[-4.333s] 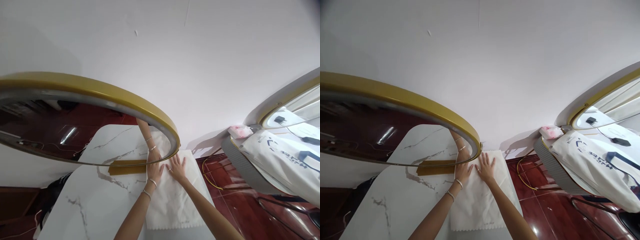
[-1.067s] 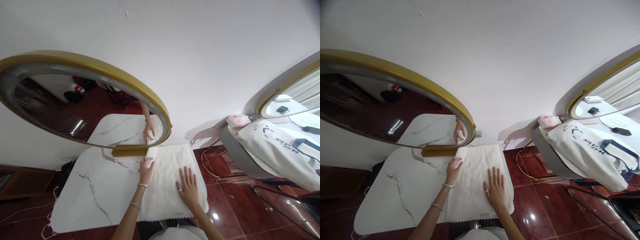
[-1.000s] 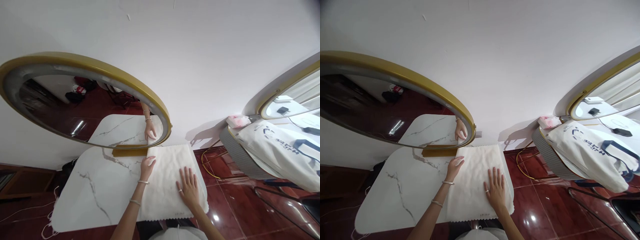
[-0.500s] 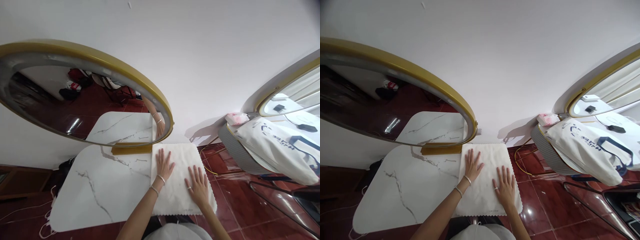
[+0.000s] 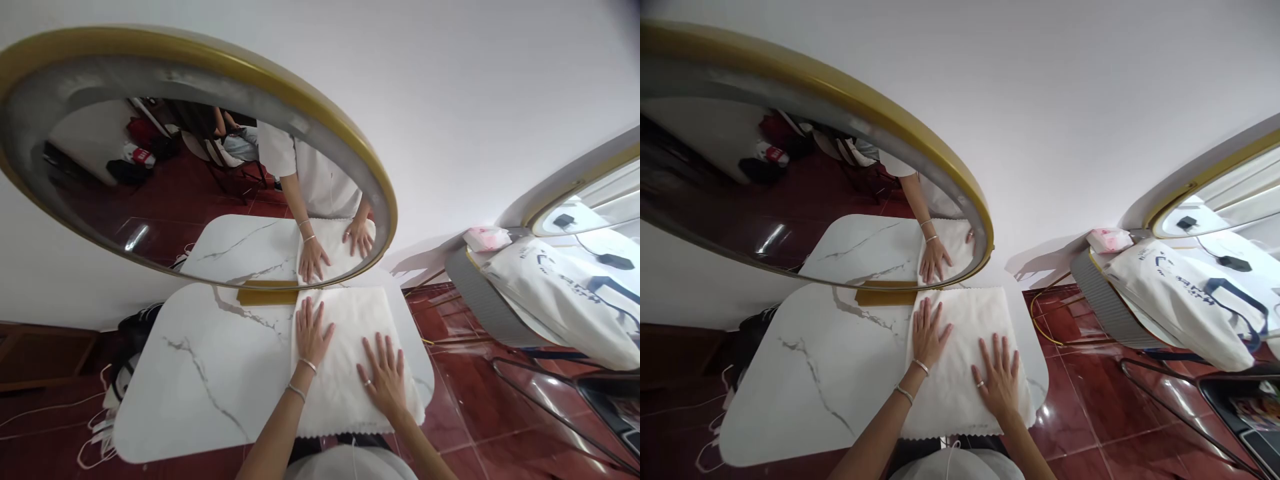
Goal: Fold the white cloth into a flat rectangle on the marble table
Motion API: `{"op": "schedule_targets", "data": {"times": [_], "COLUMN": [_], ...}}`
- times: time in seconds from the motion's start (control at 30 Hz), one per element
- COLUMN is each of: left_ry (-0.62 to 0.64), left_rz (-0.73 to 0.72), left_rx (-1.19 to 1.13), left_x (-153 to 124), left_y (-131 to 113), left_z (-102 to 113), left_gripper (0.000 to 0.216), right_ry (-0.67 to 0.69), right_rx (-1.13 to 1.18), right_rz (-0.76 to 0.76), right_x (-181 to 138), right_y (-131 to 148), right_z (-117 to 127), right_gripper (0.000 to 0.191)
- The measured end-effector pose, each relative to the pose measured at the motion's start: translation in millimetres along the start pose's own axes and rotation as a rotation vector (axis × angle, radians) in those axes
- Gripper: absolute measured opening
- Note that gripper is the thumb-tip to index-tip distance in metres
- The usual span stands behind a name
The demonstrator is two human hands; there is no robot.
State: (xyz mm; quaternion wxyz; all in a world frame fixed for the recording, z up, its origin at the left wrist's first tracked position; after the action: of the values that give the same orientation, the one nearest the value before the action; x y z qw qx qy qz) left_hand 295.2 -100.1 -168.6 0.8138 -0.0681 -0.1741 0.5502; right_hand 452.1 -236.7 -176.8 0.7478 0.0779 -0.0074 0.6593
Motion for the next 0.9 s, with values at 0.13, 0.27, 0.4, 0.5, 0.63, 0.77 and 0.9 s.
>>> {"op": "schedule_targets", "data": {"times": [0.13, 0.27, 0.4, 0.5, 0.63, 0.77, 0.9], "left_ry": [-0.018, -0.010, -0.007, 0.129, 0.229, 0.216, 0.190], "left_rz": [0.028, 0.053, 0.015, -0.290, -0.456, -0.425, -0.464], "left_rx": [0.011, 0.029, 0.014, -0.017, -0.039, -0.059, -0.057], "left_x": [-6, -14, -14, 3, 31, 40, 29], "left_y": [54, 106, 113, 67, 13, 9, 42], "left_z": [17, 35, 42, 27, 2, -6, 8], "left_gripper": [0.067, 0.066, 0.064, 0.062, 0.059, 0.061, 0.059], "right_ry": [0.020, 0.066, 0.116, 0.133, 0.195, 0.180, 0.203], "right_rx": [0.037, 0.101, 0.161, 0.179, 0.201, 0.150, 0.130], "right_rz": [0.055, 0.216, 0.424, 0.412, 0.380, 0.269, 0.282], "right_x": [7, 13, 11, 8, 1, -4, -5], "right_y": [50, 106, 142, 135, 107, 89, 116], "right_z": [-8, -12, -9, -6, -7, -5, -6], "right_gripper": [0.069, 0.072, 0.071, 0.070, 0.068, 0.068, 0.074]}}
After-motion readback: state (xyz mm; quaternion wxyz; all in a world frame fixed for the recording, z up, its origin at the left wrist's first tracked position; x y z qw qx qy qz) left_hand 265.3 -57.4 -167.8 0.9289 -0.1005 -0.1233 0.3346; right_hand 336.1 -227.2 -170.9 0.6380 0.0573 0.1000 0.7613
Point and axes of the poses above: each hand's wrist, its own x-axis towards the middle knuckle, its own z-axis out of the back of the hand, y = z × x, the point moved 6 cm from there along x, towards the middle knuckle, and after that the axes turned 4 degrees about y, right-handed, at the moved point
